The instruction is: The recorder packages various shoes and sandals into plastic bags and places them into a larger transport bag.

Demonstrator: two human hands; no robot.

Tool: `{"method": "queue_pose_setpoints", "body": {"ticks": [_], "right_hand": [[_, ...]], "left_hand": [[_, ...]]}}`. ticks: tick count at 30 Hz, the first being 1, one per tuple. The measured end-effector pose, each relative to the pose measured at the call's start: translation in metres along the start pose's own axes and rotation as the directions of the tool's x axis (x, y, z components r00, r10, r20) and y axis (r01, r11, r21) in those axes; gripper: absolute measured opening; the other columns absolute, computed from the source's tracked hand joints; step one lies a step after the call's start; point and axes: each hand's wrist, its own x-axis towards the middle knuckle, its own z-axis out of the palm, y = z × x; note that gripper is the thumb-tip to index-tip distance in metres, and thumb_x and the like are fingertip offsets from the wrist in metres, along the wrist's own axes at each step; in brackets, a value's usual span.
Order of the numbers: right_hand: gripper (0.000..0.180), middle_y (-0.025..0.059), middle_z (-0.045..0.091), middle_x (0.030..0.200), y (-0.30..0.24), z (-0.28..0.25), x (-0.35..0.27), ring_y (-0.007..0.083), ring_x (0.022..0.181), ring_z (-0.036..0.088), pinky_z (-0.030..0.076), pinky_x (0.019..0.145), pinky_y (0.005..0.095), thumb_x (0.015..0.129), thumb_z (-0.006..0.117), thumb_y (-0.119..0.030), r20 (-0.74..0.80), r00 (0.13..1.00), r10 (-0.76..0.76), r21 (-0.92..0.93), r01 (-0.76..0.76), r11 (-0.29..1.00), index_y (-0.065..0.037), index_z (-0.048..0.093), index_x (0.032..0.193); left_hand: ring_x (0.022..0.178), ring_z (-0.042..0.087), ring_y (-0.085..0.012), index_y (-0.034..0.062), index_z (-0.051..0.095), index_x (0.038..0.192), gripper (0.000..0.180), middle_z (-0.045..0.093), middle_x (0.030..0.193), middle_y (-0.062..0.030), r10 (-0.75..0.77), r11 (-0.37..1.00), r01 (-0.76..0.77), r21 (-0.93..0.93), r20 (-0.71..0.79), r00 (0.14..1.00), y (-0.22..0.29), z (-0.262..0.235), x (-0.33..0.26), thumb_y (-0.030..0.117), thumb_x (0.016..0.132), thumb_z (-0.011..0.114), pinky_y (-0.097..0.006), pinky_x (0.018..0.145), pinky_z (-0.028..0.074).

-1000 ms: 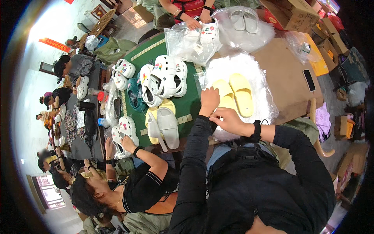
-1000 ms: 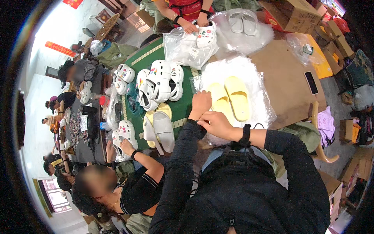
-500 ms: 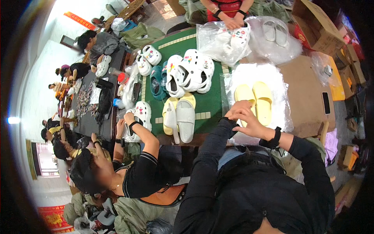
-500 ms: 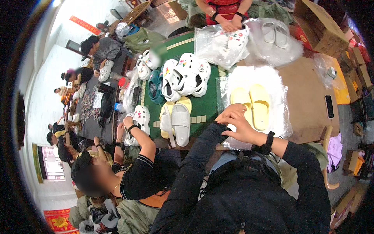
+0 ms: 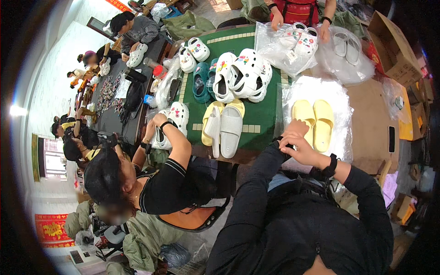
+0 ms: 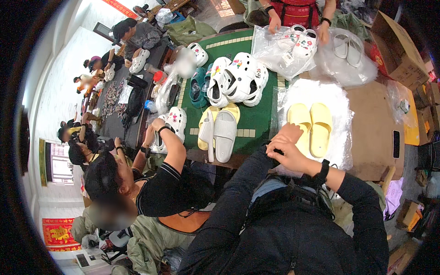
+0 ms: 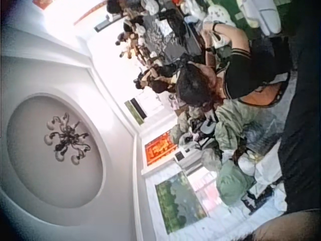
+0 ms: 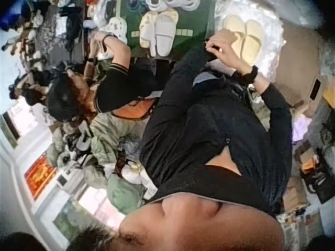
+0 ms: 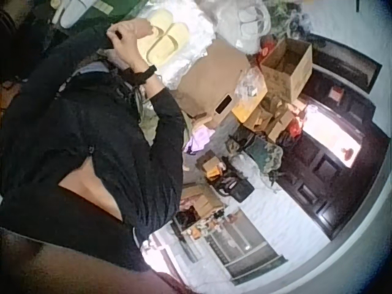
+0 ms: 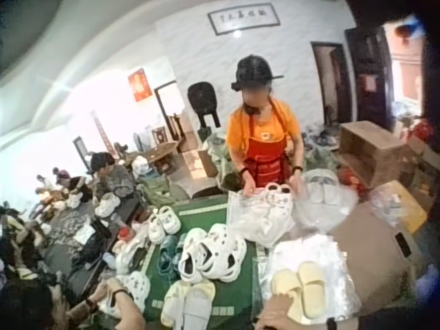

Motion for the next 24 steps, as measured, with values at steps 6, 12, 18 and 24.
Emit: {"method": "queue_pose_setpoints", "body": {"ticks": [6,12,18,24], "right_hand": [[0.004,0.0082,0.054,0.09,0.006,-0.014,0.005,0.0248,0.091,0.051,0.039,0.082,0.0339,0.078,0.056,-0.006,0.236,0.954,-0.183,0.031,0.181,0.983,-0.006,0.054,0.082],[0.011,0.0038,0.049,0.073,-0.005,-0.021,0.008,0.0217,0.083,0.051,0.036,0.091,0.0405,0.067,0.06,-0.01,0.287,0.896,-0.338,-0.27,0.414,0.869,-0.009,0.05,0.069],[0.012,0.0025,0.05,0.074,-0.003,-0.029,-0.002,0.02,0.085,0.051,0.032,0.095,0.0463,0.067,0.063,-0.017,0.318,0.83,-0.458,-0.362,0.553,0.751,-0.009,0.054,0.065],[0.022,0.0029,0.055,0.085,-0.003,-0.025,0.005,0.0208,0.091,0.053,0.029,0.094,0.0492,0.067,0.067,-0.027,0.388,0.757,-0.525,-0.398,0.652,0.645,-0.01,0.053,0.07]], "left_hand": [[0.069,0.062,-0.0194,0.0037,0.063,0.079,0.013,0.064,0.077,-0.0104,0.136,0.985,-0.131,-0.114,0.04,0.99,0.01,0.019,0.0,0.01,0.076,0.052,-0.031,0.061,0.048],[0.069,0.062,-0.0187,0.0035,0.063,0.08,0.013,0.063,0.077,-0.01,0.06,0.982,-0.071,-0.175,-0.068,0.996,0.027,0.01,-0.008,0.01,0.077,0.052,-0.031,0.061,0.047],[0.068,0.061,-0.018,0.0032,0.063,0.08,0.013,0.063,0.076,-0.0097,-0.027,0.969,-0.016,-0.245,-0.171,0.985,0.02,-0.011,-0.029,0.009,0.077,0.052,-0.03,0.061,0.047],[0.068,0.06,-0.0172,0.0029,0.062,0.08,0.013,0.063,0.075,-0.0094,-0.128,0.946,0.036,-0.322,-0.271,0.954,0.028,-0.026,-0.041,0.009,0.078,0.051,-0.03,0.061,0.047]]}}
